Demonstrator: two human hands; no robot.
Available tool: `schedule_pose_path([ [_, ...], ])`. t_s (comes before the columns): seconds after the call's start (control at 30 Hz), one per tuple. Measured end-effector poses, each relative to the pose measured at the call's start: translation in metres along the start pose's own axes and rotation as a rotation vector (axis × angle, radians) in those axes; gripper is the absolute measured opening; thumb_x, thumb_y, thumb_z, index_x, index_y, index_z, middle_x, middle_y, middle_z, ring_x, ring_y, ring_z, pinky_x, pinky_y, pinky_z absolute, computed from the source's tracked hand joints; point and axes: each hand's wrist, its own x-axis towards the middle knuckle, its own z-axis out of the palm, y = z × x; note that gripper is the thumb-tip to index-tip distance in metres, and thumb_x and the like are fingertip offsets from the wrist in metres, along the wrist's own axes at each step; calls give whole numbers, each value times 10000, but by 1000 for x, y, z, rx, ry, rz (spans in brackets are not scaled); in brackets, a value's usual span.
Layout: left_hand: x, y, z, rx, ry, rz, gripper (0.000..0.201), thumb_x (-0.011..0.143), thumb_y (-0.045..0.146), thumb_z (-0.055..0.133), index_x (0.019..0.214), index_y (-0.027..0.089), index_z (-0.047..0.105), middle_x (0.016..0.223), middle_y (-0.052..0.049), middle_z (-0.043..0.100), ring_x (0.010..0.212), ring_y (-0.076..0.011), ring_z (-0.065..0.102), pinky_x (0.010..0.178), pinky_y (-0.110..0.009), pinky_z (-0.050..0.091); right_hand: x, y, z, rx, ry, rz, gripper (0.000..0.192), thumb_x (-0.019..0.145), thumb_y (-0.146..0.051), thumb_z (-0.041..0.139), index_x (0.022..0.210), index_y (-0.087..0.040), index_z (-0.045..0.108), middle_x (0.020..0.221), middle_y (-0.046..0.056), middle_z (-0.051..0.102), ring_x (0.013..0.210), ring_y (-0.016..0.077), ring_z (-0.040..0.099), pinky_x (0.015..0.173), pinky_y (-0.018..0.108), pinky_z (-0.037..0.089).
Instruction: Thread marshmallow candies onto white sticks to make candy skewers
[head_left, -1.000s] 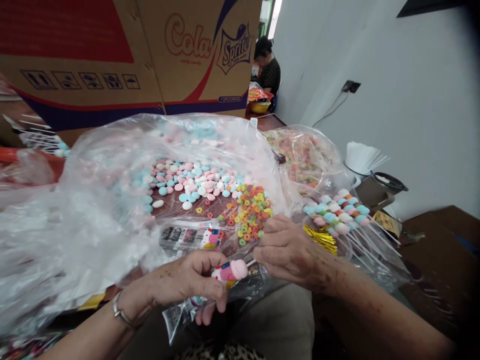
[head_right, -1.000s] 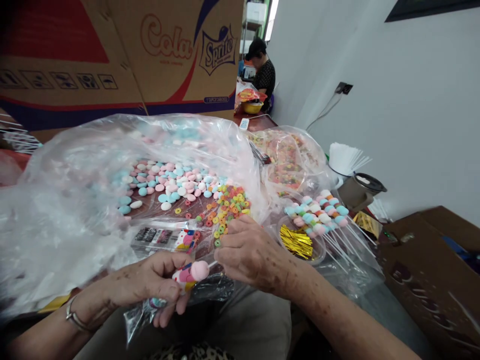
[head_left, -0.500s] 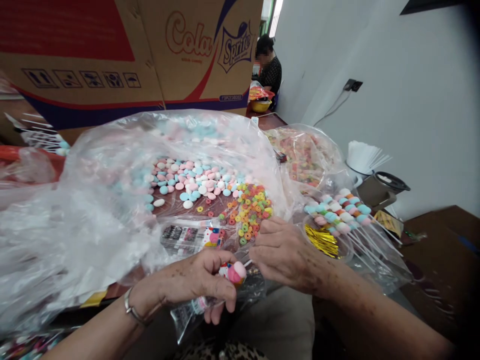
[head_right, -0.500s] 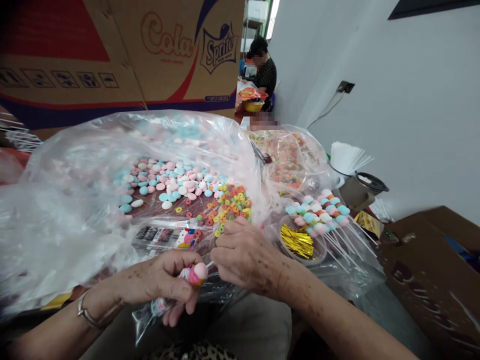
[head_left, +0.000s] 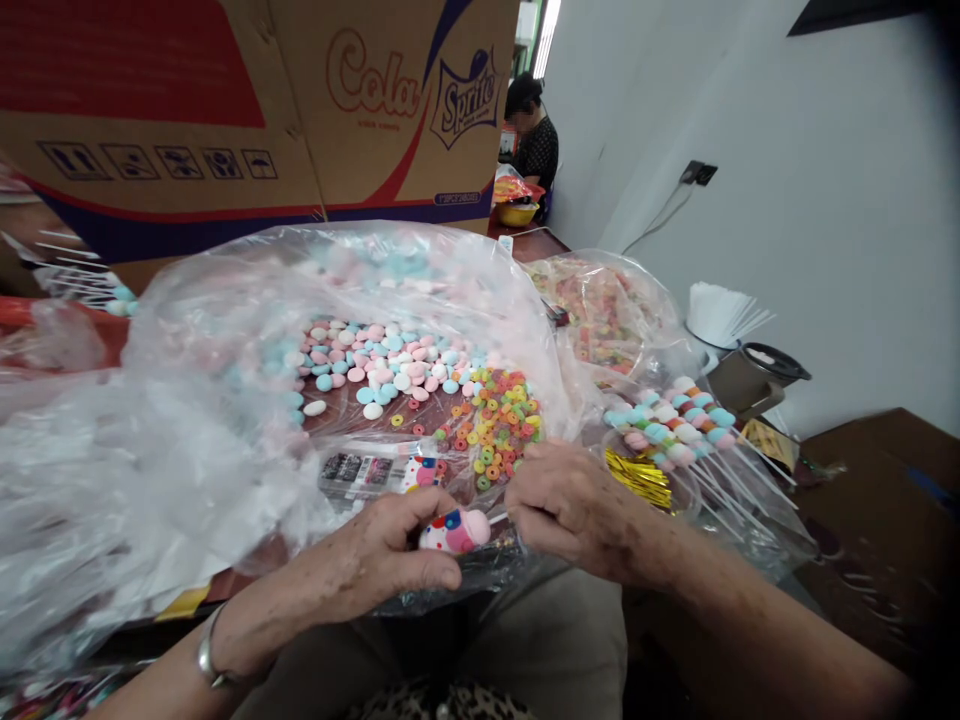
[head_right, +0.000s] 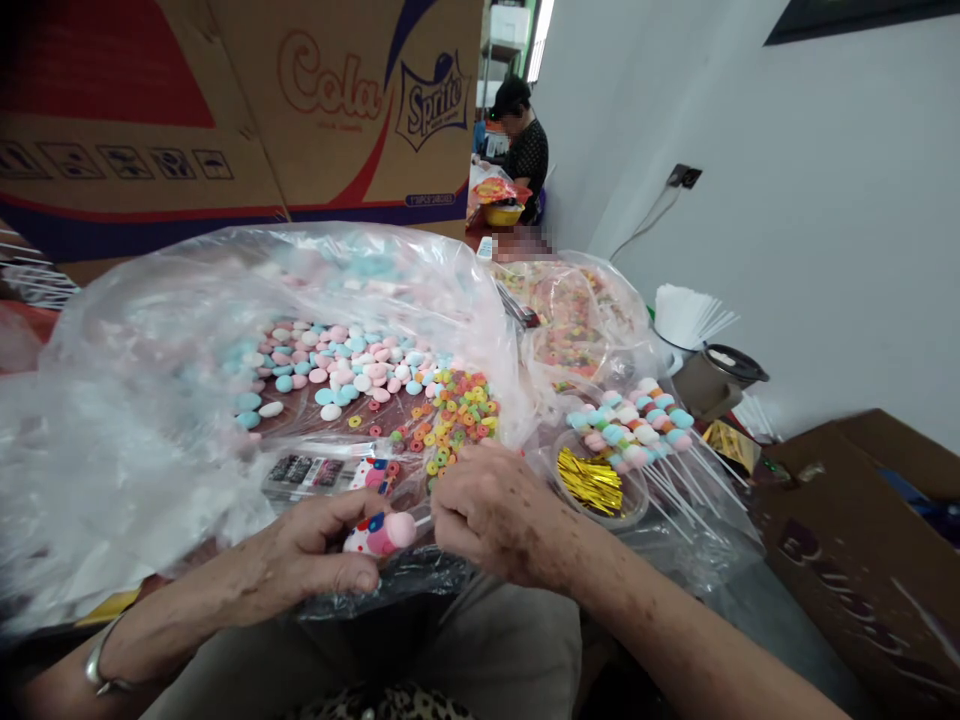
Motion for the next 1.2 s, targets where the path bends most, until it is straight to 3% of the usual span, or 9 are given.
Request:
schedule_pose_path([
  [0.23,6,6,16,-318,-135,-161,268,802,391,724,915,187,591,664,35,629,583,-131,574,527,-214,406,11,-1,21,-163,44,-225,248,947,-193,570,702,-185,608,687,9,605,695,172,452,696,327,314],
  [0.37,5,7,16,-333,-35,-187,372,935,540,558,909,175,623,681,-6,679,580,-124,607,499,-195,395,11,7,11,-156,155,-110,239,1036,-234,460,921,-152,653,869,67,651,829,196,526,758,318,389],
  [0.6,10,9,26,-323,163,-243,494,888,693,498,810,209,562,509,24,608,492,-148,590,434,-209,370,13,14,19,4,104,-151,333,1060,-219,366,815,-180,587,794,48,626,774,175,531,755,312,438],
  [0.7,11,8,30,-303,205,-211,470,911,673,473,816,218,543,538,24,615,487,-137,557,431,-210,370,15,9,35,276,146,-1,252,1038,-235,421,835,-190,563,806,33,620,783,163,555,754,301,462],
  [0.77,11,8,31,-318,240,-192,443,928,655,459,841,226,529,548,47,563,494,-136,546,421,-205,367,14,4,46,605,213,207,135,1000,-328,528,1012,-197,557,847,15,619,758,151,571,694,276,472],
  [0.87,13,10,30,-282,309,-136,420,942,609,463,774,226,505,567,64,483,478,-117,487,408,-199,341,13,-7,62,1020,257,439,525,839,-474,743,1208,-216,474,868,-16,607,717,138,566,629,246,464],
  [1.0,17,10,32,-244,431,-65,402,889,569,578,710,220,490,603,62,478,502,-105,445,430,-190,357,15,-20,75,1105,188,547,327,801,-423,777,901,-189,570,777,-40,590,692,114,530,653,231,458],
  [1.1,18,7,36,-542,391,-117,422,824,609,664,762,225,503,579,71,514,499,-117,514,445,-193,411,17,-25,77,1074,303,583,326,842,-427,710,725,-194,515,692,-47,555,647,107,513,606,222,446],
  [1.2,14,4,38,-768,330,-120,435,734,556,794,759,185,568,616,42,593,559,-112,585,511,-184,462,18,-28,78,1143,344,613,320,833,-444,699,724,-206,515,665,-47,567,616,115,543,577,229,465],
])
